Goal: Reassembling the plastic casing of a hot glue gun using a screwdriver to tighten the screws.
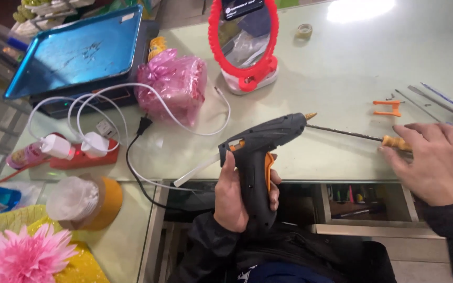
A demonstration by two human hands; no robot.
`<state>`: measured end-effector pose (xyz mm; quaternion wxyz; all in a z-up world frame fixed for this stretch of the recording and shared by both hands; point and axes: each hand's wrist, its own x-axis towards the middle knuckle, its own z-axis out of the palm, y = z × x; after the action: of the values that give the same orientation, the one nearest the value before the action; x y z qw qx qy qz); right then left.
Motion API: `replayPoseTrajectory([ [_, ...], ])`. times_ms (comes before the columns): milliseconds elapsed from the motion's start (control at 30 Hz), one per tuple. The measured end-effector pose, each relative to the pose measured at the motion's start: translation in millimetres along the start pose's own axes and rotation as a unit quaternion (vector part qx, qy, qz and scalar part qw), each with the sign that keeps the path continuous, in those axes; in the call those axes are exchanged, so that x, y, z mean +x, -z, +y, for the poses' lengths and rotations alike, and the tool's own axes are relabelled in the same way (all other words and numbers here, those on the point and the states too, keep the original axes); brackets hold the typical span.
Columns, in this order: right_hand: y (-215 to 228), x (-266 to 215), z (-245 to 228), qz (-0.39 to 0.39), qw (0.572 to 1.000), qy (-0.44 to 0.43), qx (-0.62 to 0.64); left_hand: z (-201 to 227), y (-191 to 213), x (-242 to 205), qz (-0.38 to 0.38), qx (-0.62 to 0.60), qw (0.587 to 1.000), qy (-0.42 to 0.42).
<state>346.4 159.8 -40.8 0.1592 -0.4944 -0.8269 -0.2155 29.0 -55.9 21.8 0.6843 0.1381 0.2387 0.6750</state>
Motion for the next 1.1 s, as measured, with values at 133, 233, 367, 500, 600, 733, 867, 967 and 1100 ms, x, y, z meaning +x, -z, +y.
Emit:
replayPoseTrajectory([
  [133,-7.8,8.1,9.6,-0.064,0.998,0.006,0.025,1.5,3.7,0.7,0.009,-0.028,0.999,-0.014],
  [233,-18.5,10.6,16.7,-0.031,0.998,0.05,0.027,5.1,2.7,-1.7,-0.002,-0.036,0.999,-0.026],
  [367,-45.9,11.6,27.3,-0.006,0.993,0.071,0.098,8.3,1.6,-3.5,0.012,-0.047,0.998,-0.032],
  [500,-41.2,11.1,22.8,-0.009,0.99,0.063,0.129,9.7,4.9,-4.9,-0.005,-0.047,0.998,-0.028],
  [600,-39.4,9.9,20.7,0.015,0.978,0.066,0.197,10.2,7.4,-4.6,-0.035,-0.044,0.998,-0.027],
  [733,-46.6,7.8,24.6,0.025,0.987,0.073,0.141,9.7,8.8,-4.8,-0.062,-0.048,0.997,-0.019],
  [867,-36.9,8.1,20.3,0.012,0.993,0.076,0.084,10.5,7.3,-6.0,-0.075,-0.054,0.996,-0.009],
  [967,-40.6,6.8,20.1,0.028,0.986,0.073,0.148,9.4,10.0,-6.4,-0.089,-0.07,0.994,-0.002],
  [1100,-44.2,6.0,21.1,0.033,0.99,0.075,0.114,10.6,7.5,-7.8,-0.093,-0.072,0.993,0.003],
])
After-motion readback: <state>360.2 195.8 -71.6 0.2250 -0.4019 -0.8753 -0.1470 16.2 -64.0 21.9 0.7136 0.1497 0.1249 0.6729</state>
